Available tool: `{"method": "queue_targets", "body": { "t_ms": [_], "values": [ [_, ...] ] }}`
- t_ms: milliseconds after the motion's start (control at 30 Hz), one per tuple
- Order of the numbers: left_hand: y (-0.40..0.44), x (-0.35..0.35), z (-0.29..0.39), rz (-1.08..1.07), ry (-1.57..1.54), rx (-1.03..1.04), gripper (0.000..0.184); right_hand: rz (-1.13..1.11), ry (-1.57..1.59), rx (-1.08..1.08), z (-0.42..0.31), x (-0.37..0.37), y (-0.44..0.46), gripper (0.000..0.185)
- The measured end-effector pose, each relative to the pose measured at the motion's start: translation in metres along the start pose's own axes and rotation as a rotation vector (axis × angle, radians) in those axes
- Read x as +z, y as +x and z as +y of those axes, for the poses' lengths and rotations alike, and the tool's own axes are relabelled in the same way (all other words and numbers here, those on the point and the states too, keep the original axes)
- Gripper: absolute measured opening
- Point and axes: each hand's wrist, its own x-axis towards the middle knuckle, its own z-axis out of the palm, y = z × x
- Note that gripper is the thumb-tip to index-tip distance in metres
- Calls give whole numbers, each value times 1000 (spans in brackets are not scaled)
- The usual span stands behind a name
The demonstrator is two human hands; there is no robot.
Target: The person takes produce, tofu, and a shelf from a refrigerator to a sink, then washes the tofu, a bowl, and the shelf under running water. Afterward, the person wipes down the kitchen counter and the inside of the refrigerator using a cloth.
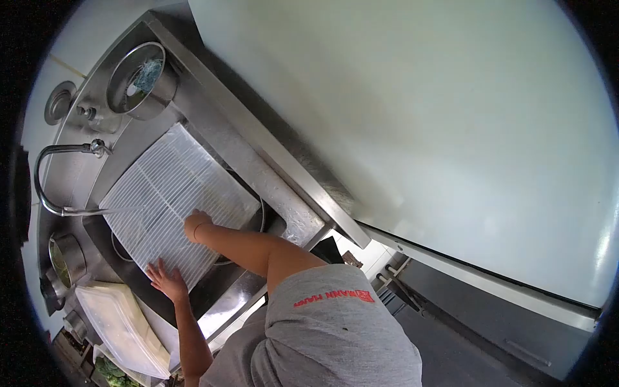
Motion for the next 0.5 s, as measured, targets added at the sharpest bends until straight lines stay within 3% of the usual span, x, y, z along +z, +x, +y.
{"method": "queue_targets", "body": {
  "t_ms": [167, 233, 267, 300, 367, 433, 500],
  "values": [
    [-2, -3, 3, 5, -8, 15, 59, 46, -47, -34, 11, 15, 18, 31],
    [1, -13, 7, 9, -18, -24, 56, 60, -300, -186, 22, 41, 51, 26],
    [3, -24, 11, -85, -37, -12, 55, -102, -585, -410, 17, 18, 39, 23],
    [2, -35, 9, -172, -62, -13, 54, -110, -622, -450, 13, 5, 30, 23],
    [-1, -45, -4, -70, -179, -64, 44, -151, -117, -285, 1, -13, 24, 28],
    [-4, -80, 0, -142, -343, -57, 28, -179, 431, -469, -21, -54, -18, 34],
    [-17, -110, 4, -37, -374, -78, 12, -274, 789, -406, -68, -114, -87, 28]
  ]
}}
